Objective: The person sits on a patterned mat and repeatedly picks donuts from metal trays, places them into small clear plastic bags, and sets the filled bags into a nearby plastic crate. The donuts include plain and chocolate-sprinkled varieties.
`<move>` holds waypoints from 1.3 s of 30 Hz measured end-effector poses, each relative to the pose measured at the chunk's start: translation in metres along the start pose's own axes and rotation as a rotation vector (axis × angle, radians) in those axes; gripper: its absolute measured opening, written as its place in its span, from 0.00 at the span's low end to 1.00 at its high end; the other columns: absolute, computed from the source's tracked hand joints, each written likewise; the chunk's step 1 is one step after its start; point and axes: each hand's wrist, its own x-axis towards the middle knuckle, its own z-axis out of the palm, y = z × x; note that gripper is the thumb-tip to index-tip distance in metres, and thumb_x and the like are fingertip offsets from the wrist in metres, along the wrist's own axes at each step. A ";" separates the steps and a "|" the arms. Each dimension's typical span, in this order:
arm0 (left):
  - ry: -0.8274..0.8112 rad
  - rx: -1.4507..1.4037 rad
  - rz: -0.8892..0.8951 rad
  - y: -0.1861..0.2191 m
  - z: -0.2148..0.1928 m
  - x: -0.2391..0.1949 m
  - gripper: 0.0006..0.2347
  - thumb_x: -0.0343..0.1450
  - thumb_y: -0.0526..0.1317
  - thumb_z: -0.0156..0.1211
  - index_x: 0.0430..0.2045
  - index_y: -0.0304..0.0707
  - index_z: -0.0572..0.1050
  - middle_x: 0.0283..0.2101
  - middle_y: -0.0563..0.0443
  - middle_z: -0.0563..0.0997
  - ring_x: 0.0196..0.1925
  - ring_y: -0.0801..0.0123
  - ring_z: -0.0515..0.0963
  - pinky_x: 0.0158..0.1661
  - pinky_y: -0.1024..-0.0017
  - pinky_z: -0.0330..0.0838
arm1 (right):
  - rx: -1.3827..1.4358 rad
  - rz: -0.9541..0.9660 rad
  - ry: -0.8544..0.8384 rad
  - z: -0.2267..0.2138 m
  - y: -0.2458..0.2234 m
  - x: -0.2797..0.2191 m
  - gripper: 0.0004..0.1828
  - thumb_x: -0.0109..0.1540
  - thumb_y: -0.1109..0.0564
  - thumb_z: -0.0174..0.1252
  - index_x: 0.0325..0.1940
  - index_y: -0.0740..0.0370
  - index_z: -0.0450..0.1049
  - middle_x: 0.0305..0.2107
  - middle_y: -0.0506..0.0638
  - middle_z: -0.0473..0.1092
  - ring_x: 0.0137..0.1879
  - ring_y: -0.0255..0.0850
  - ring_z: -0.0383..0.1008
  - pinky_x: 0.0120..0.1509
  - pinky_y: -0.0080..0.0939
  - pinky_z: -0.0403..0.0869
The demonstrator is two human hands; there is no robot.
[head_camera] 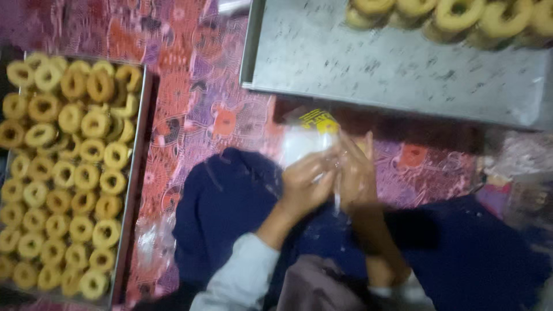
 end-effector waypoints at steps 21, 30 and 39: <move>0.591 -1.641 -0.778 -0.074 -0.034 0.136 0.17 0.76 0.54 0.52 0.40 0.37 0.72 0.37 0.44 0.77 0.41 0.56 0.77 0.61 0.37 0.68 | -0.157 0.829 -0.065 0.010 0.122 0.228 0.39 0.59 0.46 0.68 0.67 0.64 0.59 0.51 0.62 0.70 0.55 0.59 0.74 0.55 0.55 0.75; 0.666 -1.814 -0.758 -0.068 -0.002 0.128 0.22 0.75 0.56 0.53 0.48 0.32 0.71 0.39 0.38 0.77 0.41 0.54 0.79 0.61 0.42 0.69 | 0.968 0.540 0.240 0.013 -0.027 0.090 0.36 0.59 0.71 0.59 0.71 0.64 0.60 0.58 0.64 0.66 0.59 0.51 0.71 0.57 0.47 0.72; 0.201 -1.186 -0.606 -0.002 0.024 0.071 0.28 0.76 0.52 0.56 0.69 0.45 0.55 0.71 0.45 0.61 0.72 0.55 0.64 0.72 0.53 0.57 | 0.162 0.351 0.109 0.035 -0.007 0.076 0.33 0.61 0.56 0.66 0.71 0.57 0.71 0.66 0.61 0.67 0.68 0.51 0.72 0.73 0.47 0.72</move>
